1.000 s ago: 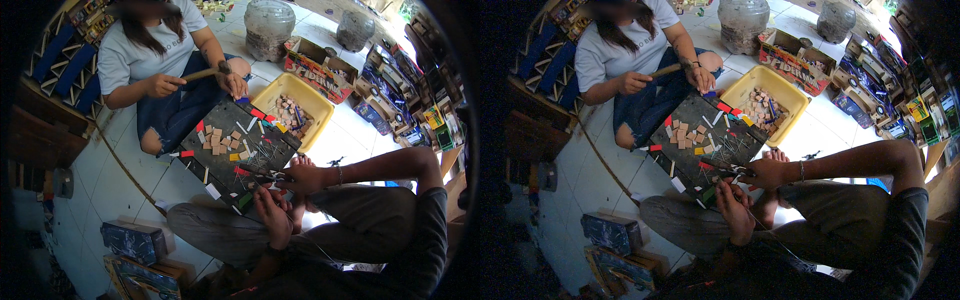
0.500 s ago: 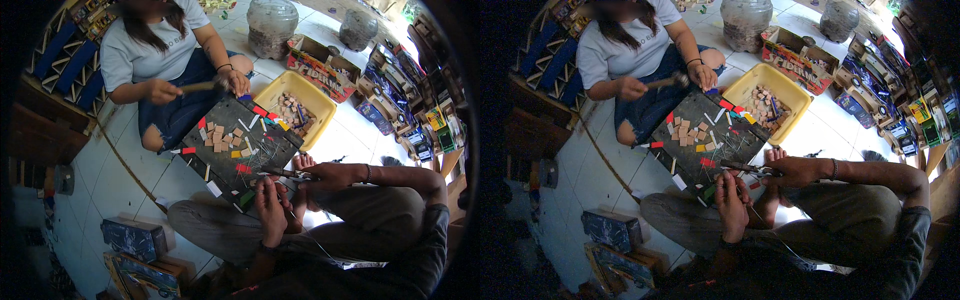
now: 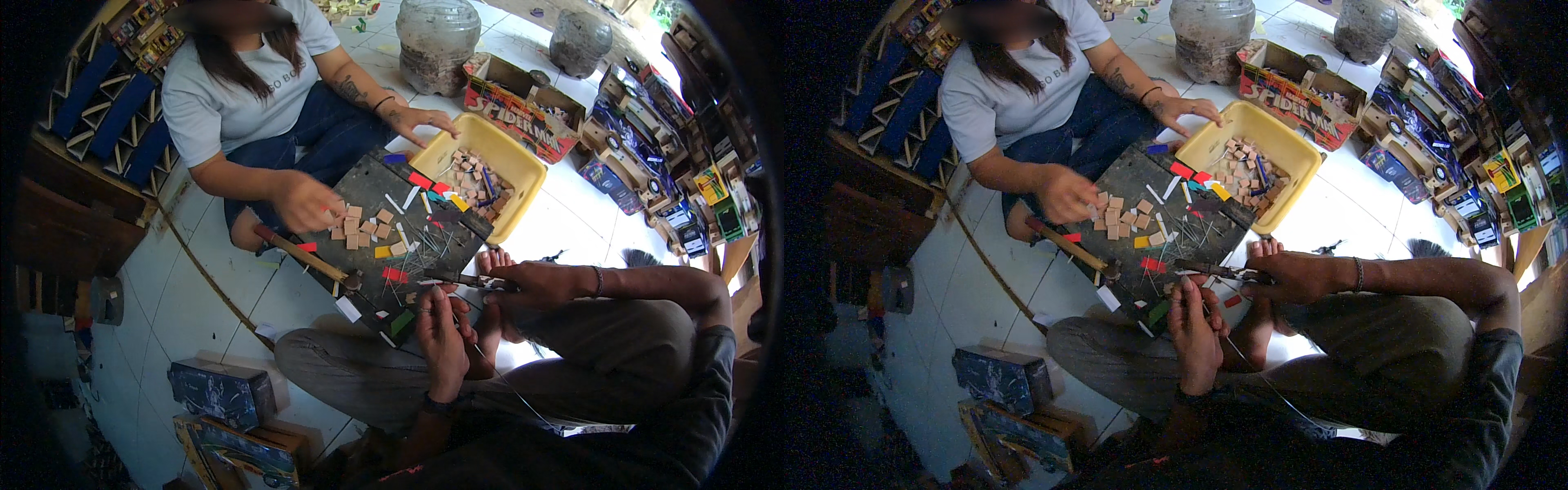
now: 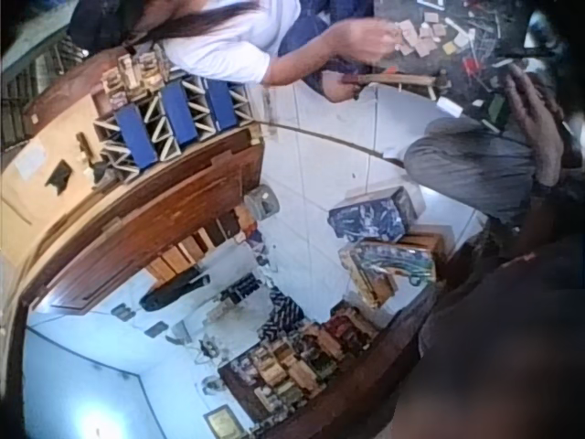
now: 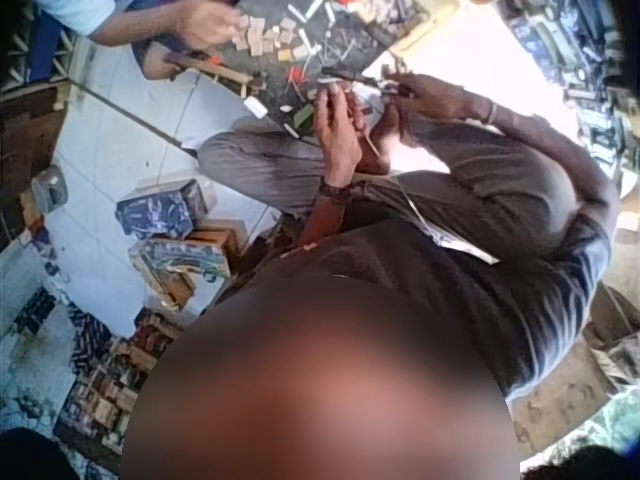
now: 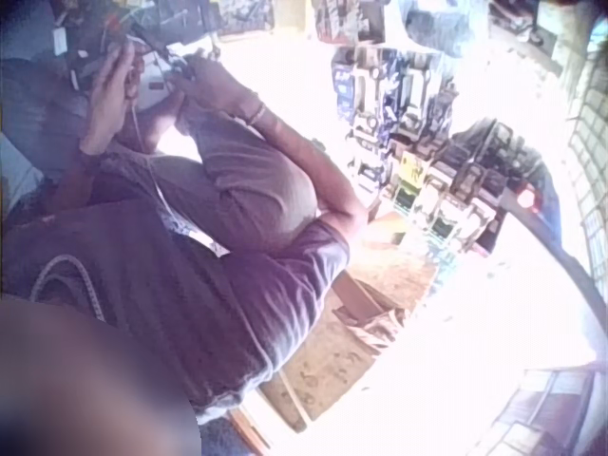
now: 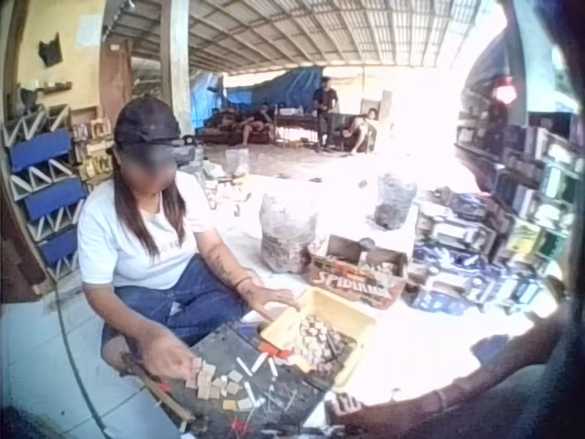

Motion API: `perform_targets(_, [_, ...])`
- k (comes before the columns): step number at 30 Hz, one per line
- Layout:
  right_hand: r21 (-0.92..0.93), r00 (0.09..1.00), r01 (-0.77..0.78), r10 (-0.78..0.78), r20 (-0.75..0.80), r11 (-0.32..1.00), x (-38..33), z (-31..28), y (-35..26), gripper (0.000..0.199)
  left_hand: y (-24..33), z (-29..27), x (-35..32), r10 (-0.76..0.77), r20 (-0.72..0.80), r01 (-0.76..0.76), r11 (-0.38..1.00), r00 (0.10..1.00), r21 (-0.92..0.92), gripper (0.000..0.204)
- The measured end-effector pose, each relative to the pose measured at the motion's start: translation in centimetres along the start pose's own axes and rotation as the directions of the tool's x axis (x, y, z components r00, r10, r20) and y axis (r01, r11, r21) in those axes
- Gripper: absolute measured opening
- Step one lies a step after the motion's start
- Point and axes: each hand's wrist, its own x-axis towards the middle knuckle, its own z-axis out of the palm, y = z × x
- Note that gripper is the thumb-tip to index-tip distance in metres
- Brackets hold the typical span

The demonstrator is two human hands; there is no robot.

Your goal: The person uses pliers to cut and manipulate small wires or pins while seated on the floor. A coworker nearby uses a hammer to work on small wooden blocks. The camera wearer handles the wire components one at a time, adjusting and cutting them with the pliers.

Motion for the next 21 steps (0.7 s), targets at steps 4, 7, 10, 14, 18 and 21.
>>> perform_targets(4, [-0.005, 0.995, -0.027, 0.026, -0.096, 1.0, -0.3, 0.1, 0.4, 0.041, -0.4, 0.9, -0.7, -0.052, 0.003, 0.052, 0.998, 0.999, -0.042, 0.031])
perform_targets(7, [0.039, 0.99, -0.029, 0.034, -0.136, 0.999, -0.2, -0.3, 1.3, 0.045, -1.5, 2.6, -2.2, -0.128, 0.022, 0.13, 0.973, 0.992, -0.19, 0.03])
perform_targets(10, [0.026, 0.99, -0.043, 0.046, -0.136, 0.999, -0.5, -0.7, 2.3, 0.053, -2.8, 3.8, -3.9, -0.194, 0.075, 0.207, 0.944, 0.978, -0.257, 0.025])
perform_targets(14, [0.079, 0.993, 0.057, -0.048, -0.111, 0.995, -1.3, -0.6, 2.9, 0.051, -2.7, 2.6, -4.1, -0.233, 0.126, 0.251, 0.957, 0.964, -0.149, 0.024])
perform_targets(18, [0.119, 0.994, 0.067, -0.057, -0.091, 0.991, -0.8, 0.3, 2.8, 0.041, -1.9, 1.5, -4.4, -0.213, 0.263, 0.244, 0.966, 0.941, -0.09, 0.025])
perform_targets(21, [0.141, 0.997, 0.076, -0.074, -0.019, 0.987, -0.2, 0.6, 2.6, 0.041, -1.0, 0.8, -4.5, -0.201, 0.259, 0.214, 0.976, 0.945, -0.025, 0.028])
